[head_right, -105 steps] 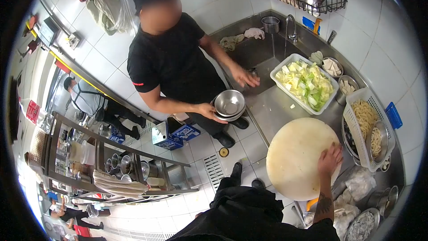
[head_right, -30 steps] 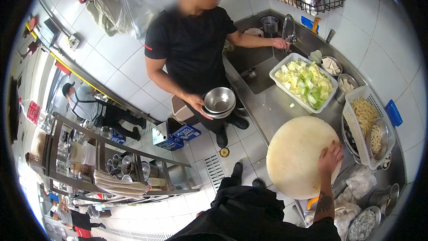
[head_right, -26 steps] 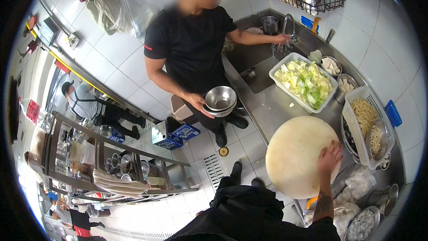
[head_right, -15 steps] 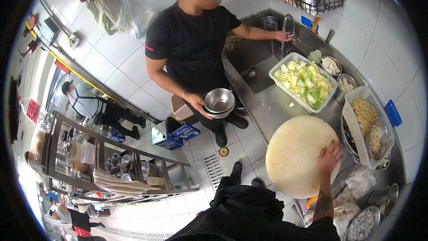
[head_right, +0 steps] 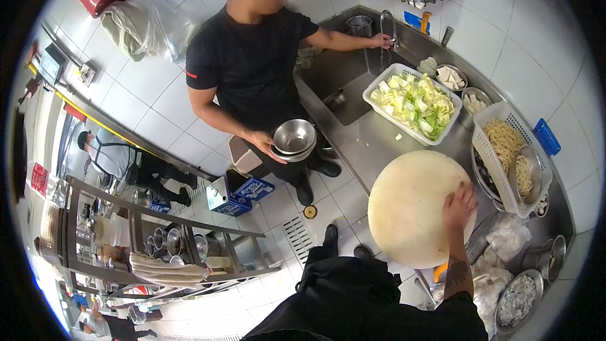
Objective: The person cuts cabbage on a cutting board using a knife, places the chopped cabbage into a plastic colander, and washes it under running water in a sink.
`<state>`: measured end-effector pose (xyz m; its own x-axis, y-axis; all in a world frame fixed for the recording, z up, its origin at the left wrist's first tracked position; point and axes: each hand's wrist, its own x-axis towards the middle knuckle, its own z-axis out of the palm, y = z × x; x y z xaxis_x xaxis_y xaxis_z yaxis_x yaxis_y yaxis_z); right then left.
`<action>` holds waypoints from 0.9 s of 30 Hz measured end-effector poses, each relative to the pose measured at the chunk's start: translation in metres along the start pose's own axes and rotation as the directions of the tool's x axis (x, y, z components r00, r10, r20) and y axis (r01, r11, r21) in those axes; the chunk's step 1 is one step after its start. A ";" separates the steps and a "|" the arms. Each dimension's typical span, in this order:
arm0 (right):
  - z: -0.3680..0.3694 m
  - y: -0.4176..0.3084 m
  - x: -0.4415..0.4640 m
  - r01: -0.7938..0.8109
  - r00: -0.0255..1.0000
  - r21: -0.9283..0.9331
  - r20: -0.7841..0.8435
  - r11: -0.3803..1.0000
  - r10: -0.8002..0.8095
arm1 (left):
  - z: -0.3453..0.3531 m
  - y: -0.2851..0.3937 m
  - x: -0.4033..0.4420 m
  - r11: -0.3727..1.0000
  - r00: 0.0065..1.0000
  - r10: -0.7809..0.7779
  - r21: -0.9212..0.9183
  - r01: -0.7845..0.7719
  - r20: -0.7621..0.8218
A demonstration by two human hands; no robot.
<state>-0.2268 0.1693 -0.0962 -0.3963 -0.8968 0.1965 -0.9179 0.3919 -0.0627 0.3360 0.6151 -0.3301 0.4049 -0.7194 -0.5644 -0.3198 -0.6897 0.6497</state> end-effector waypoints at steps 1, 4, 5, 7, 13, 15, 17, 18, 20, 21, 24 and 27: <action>0.000 0.000 0.000 0.004 1.000 -0.003 -0.010 1.000 -0.004 | -0.001 -0.001 0.002 0.997 0.999 0.047 0.055 -0.047 0.008; -0.003 -0.001 0.000 0.003 1.000 -0.003 0.003 1.000 -0.003 | -0.002 -0.001 0.005 0.976 0.989 0.123 0.171 -0.135 0.075; -0.005 -0.002 0.000 0.003 1.000 -0.002 0.003 1.000 -0.003 | -0.003 -0.002 0.005 0.976 0.990 0.124 0.172 -0.135 0.075; -0.010 -0.005 0.000 -0.012 0.999 -0.003 0.030 1.000 0.012 | -0.003 0.003 0.002 0.757 0.921 0.353 0.528 -0.384 0.162; -0.001 -0.002 0.002 -0.008 1.000 0.008 0.017 1.000 0.008 | -0.001 0.002 0.009 0.922 0.981 0.181 0.336 -0.193 0.068; 0.000 -0.001 0.001 -0.011 1.000 0.016 0.009 1.000 0.011 | -0.001 0.012 0.004 0.989 1.000 0.002 0.147 -0.004 0.012; 0.001 -0.001 0.001 -0.014 1.000 0.022 0.002 1.000 0.014 | -0.003 0.020 0.000 0.981 0.983 -0.184 -0.055 0.184 -0.005; 0.002 0.000 0.001 -0.012 1.000 0.016 0.001 1.000 0.012 | -0.003 0.019 0.001 0.975 0.980 -0.198 -0.097 0.198 0.014; 0.003 0.000 0.001 -0.007 1.000 0.011 -0.002 1.000 0.007 | -0.004 0.015 0.002 0.967 0.977 -0.210 -0.141 0.212 0.032; 0.003 0.000 0.001 -0.005 1.000 0.018 -0.011 1.000 0.005 | -0.004 0.013 0.004 0.969 0.977 -0.208 -0.128 0.212 0.040; 0.003 0.001 0.001 -0.010 1.000 0.023 0.009 1.000 0.010 | -0.003 0.005 0.011 0.973 0.996 0.006 0.228 -0.027 0.093; 0.005 0.002 0.002 -0.016 1.000 0.021 0.022 1.000 0.015 | 0.000 0.008 0.015 0.948 0.995 0.047 0.310 -0.072 0.087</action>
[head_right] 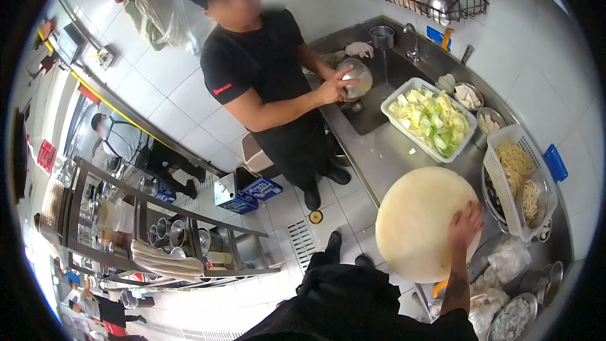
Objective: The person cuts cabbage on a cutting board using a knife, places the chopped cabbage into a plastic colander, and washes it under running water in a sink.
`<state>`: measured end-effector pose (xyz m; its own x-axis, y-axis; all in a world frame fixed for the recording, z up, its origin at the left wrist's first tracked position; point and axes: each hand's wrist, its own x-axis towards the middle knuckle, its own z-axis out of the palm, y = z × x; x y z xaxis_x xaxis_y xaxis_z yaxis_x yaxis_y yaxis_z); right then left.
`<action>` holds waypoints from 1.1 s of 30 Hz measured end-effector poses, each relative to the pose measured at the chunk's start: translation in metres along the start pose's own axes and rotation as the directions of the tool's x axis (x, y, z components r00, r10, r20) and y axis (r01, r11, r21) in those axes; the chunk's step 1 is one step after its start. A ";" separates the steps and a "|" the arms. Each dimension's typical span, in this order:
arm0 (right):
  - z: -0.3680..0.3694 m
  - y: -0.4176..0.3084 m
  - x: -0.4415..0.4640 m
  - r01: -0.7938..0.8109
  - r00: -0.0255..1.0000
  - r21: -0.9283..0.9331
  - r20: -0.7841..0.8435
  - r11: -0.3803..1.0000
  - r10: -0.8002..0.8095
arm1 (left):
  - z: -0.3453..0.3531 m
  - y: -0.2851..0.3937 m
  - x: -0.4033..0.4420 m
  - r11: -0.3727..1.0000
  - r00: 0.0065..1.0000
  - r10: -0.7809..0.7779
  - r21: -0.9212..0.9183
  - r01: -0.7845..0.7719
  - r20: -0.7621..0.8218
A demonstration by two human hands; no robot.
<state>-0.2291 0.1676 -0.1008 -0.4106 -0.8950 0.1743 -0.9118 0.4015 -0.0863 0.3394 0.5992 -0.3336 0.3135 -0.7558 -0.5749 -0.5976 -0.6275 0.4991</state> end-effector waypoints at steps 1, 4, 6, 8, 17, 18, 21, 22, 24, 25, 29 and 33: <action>0.001 0.000 0.000 0.000 1.000 -0.008 -0.008 1.000 0.000 | 0.001 -0.001 -0.003 0.947 0.983 -0.183 -0.271 0.174 -0.009; 0.001 -0.001 0.000 -0.014 1.000 -0.015 -0.010 1.000 0.013 | -0.001 -0.001 -0.016 0.985 0.994 0.080 -0.149 -0.091 -0.078; 0.000 -0.001 0.001 -0.011 1.000 -0.016 -0.013 1.000 0.011 | 0.001 -0.001 -0.003 0.996 0.995 0.093 0.012 -0.093 -0.023; -0.001 -0.001 0.000 -0.010 1.000 -0.018 -0.014 1.000 0.010 | 0.006 -0.003 0.003 0.980 0.995 0.095 0.175 -0.100 0.034; 0.007 0.001 -0.001 0.039 0.997 -0.051 -0.060 0.998 -0.042 | 0.008 -0.007 -0.009 0.993 0.997 0.073 0.093 -0.071 -0.010; 0.005 0.001 -0.001 0.021 0.999 -0.050 -0.040 0.999 -0.023 | 0.002 -0.006 -0.013 0.984 0.984 0.178 -0.024 -0.178 -0.002; -0.001 -0.002 -0.001 0.006 1.000 -0.042 -0.006 0.999 -0.007 | 0.000 -0.005 -0.019 0.970 0.971 0.239 0.037 -0.240 0.015; -0.002 -0.002 -0.001 0.001 1.000 -0.037 0.005 0.999 0.000 | -0.008 0.009 -0.026 0.955 0.980 0.198 0.217 -0.201 0.037; 0.002 0.000 0.001 -0.001 1.000 -0.035 0.010 0.999 0.001 | -0.020 0.032 -0.029 0.973 0.999 -0.007 -0.230 -0.002 -0.036; 0.005 0.001 0.001 -0.018 1.000 -0.033 0.014 0.999 0.019 | -0.025 0.042 -0.025 0.871 0.984 -0.174 -0.470 0.144 -0.021; 0.008 0.004 0.001 0.031 0.999 -0.058 -0.009 0.998 -0.032 | -0.062 0.085 0.017 0.679 0.897 -0.440 -0.666 0.309 -0.033; 0.016 0.013 0.003 0.068 0.997 -0.048 -0.029 0.997 -0.069 | -0.114 0.157 0.066 0.915 0.943 -0.153 -0.402 0.023 -0.295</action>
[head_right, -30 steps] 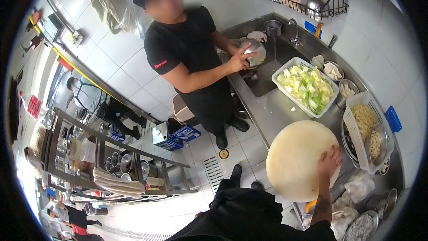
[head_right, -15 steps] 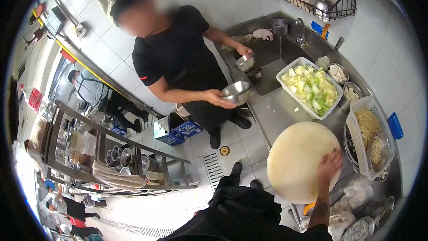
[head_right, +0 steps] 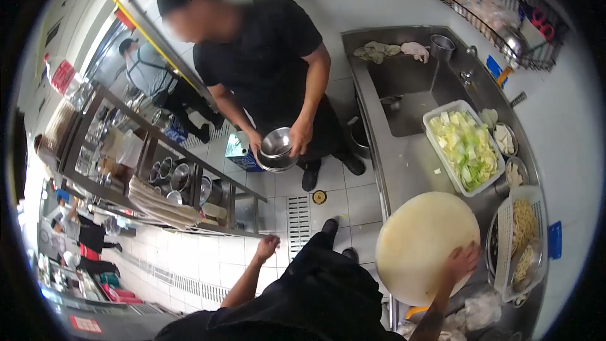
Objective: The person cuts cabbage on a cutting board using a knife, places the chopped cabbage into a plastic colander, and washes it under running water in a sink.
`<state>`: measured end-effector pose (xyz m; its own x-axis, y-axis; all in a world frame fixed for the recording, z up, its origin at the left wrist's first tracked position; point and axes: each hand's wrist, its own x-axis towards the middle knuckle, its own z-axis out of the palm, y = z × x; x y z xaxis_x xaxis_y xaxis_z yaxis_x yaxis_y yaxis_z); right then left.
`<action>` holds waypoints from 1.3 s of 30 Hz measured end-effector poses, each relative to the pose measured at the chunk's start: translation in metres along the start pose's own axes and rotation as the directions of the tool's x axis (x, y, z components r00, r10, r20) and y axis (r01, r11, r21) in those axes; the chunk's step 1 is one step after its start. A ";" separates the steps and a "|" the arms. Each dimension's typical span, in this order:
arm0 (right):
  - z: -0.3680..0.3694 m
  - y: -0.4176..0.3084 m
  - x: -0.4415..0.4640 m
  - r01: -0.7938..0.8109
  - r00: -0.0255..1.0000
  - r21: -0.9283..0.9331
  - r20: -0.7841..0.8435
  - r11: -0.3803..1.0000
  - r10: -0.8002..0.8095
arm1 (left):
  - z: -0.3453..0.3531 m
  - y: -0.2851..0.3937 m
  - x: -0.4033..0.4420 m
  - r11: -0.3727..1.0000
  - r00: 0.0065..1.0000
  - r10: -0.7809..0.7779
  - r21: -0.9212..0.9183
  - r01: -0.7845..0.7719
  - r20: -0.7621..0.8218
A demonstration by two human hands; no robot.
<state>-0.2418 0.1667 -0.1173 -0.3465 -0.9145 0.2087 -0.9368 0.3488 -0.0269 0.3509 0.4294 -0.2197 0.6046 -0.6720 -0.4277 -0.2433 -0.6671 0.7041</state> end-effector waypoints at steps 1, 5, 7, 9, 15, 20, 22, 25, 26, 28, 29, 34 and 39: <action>0.002 0.002 0.001 0.011 1.000 0.020 -0.019 1.000 -0.011 | 0.001 0.024 0.009 0.986 0.990 0.142 0.097 -0.139 -0.023; -0.008 -0.003 -0.001 -0.013 1.000 0.016 0.014 1.000 0.013 | 0.006 0.129 0.023 0.951 0.950 0.308 -0.031 -0.307 0.055; -0.002 -0.001 0.000 -0.034 0.999 0.018 0.010 0.999 0.034 | 0.013 0.163 0.033 0.935 0.930 0.353 -0.009 -0.354 0.104; -0.004 -0.006 0.000 -0.028 0.999 -0.013 -0.023 1.000 0.028 | 0.014 0.198 0.038 0.912 0.901 0.400 0.019 -0.409 0.169; 0.027 0.025 -0.001 0.043 0.995 0.055 -0.090 0.998 -0.038 | 0.030 0.263 0.065 0.797 0.749 0.575 -0.017 -0.604 0.330; -0.009 -0.006 0.001 -0.043 0.998 0.013 -0.049 0.999 0.044 | 0.077 0.326 0.107 0.751 0.608 0.649 -0.261 -0.606 0.458; -0.012 -0.005 0.002 -0.058 0.998 0.023 -0.019 0.998 0.058 | 0.105 0.366 0.117 0.770 0.589 0.635 -0.342 -0.539 0.501; -0.018 -0.012 0.005 -0.088 0.996 0.088 0.000 0.992 0.089 | 0.125 0.434 0.112 0.769 0.502 0.632 -0.393 -0.505 0.591; -0.017 -0.012 0.005 -0.091 0.996 0.090 0.005 0.992 0.091 | 0.132 0.451 0.113 0.774 0.489 0.629 -0.429 -0.466 0.604; -0.018 -0.007 0.004 -0.103 0.994 0.091 -0.007 0.990 0.105 | 0.155 0.469 0.128 0.768 0.461 0.639 -0.473 -0.433 0.616; -0.018 -0.004 0.000 -0.077 0.997 0.102 -0.011 0.992 0.078 | 0.165 0.462 0.142 0.794 0.479 0.607 -0.464 -0.392 0.634; -0.040 -0.024 0.010 -0.099 0.995 0.198 0.004 0.975 0.100 | 0.175 0.467 0.209 0.844 0.562 0.536 -0.400 -0.357 0.630; -0.026 -0.047 0.037 -0.137 0.977 0.448 -0.088 0.883 0.196 | 0.162 0.512 0.273 0.820 0.665 0.547 -0.165 -0.548 0.508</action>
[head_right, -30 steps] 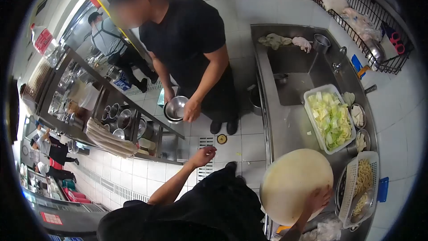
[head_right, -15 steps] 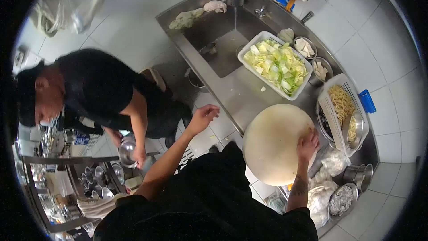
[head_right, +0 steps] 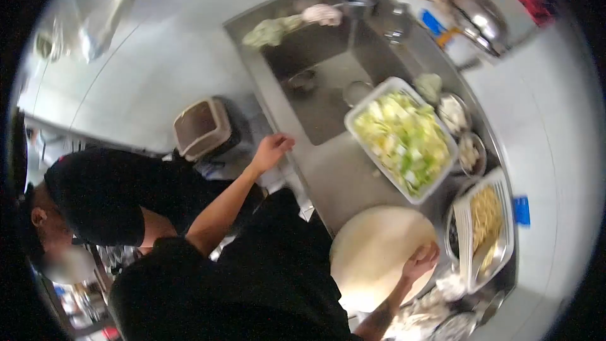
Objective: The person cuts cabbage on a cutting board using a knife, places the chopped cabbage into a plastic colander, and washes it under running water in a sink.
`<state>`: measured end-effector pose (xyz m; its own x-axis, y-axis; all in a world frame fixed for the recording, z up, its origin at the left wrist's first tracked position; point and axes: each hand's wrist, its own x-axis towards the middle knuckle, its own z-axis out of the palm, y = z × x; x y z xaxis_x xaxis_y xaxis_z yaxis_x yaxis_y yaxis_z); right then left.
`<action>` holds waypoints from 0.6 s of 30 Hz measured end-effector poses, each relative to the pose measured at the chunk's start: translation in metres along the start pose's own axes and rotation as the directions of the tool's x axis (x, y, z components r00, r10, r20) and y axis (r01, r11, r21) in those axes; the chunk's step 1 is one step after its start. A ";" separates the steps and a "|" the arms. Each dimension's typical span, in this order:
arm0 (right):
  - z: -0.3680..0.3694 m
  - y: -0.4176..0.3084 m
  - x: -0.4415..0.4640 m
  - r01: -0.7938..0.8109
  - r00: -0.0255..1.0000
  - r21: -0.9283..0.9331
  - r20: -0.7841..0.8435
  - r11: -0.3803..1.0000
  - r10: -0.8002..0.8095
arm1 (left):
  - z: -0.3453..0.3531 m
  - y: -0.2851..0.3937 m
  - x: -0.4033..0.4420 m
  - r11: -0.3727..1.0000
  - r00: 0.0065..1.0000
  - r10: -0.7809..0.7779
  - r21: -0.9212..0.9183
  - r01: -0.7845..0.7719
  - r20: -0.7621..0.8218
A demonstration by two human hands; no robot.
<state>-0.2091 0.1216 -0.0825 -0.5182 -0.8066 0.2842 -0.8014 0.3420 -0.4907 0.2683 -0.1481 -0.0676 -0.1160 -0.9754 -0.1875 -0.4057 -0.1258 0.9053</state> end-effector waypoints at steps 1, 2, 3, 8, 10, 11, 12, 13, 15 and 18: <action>0.012 -0.029 0.006 0.037 0.992 -0.013 -0.119 0.999 -0.039 | -0.008 -0.009 0.009 0.999 0.998 -0.043 -0.013 0.042 -0.036; 0.021 -0.072 0.015 0.084 0.989 -0.004 -0.121 0.996 -0.084 | -0.013 -0.018 0.025 0.995 0.998 -0.021 -0.099 0.014 -0.065; 0.031 -0.127 0.024 0.135 0.989 0.138 -0.078 0.981 -0.125 | -0.019 -0.024 0.042 0.982 0.996 0.015 -0.185 -0.030 -0.083; 0.149 -0.332 0.058 0.189 0.879 0.491 0.301 0.850 -0.370 | -0.067 -0.018 0.113 0.993 0.970 0.055 -0.085 -0.077 -0.238; 0.209 -0.398 0.088 0.104 0.816 0.613 0.397 0.783 -0.419 | -0.090 -0.035 0.149 0.990 0.959 0.137 0.057 -0.126 -0.249; 0.252 -0.418 0.098 0.006 0.809 0.569 0.480 0.822 -0.338 | -0.103 -0.048 0.168 0.980 0.957 0.185 0.119 -0.162 -0.222; 0.299 -0.423 0.109 -0.084 0.779 0.514 0.568 0.854 -0.265 | -0.106 -0.063 0.190 0.969 0.953 0.219 0.162 -0.187 -0.210; 0.349 -0.428 0.124 -0.167 0.761 0.441 0.627 0.882 -0.170 | -0.113 -0.058 0.206 0.940 0.938 0.301 0.216 -0.263 -0.169; 0.443 -0.420 0.146 -0.336 0.665 0.310 0.747 0.889 -0.009 | -0.132 -0.069 0.228 0.867 0.913 0.404 0.341 -0.363 -0.055; 0.569 -0.383 0.202 -0.314 0.657 0.163 0.749 0.935 0.090 | -0.130 -0.110 0.256 0.824 0.889 0.457 0.391 -0.410 -0.031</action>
<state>0.1624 -0.4465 -0.3056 -0.1888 -0.8598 -0.4744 -0.5379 0.4947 -0.6826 0.4011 -0.4076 -0.1657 -0.2601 -0.9303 0.2585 -0.6414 0.3666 0.6740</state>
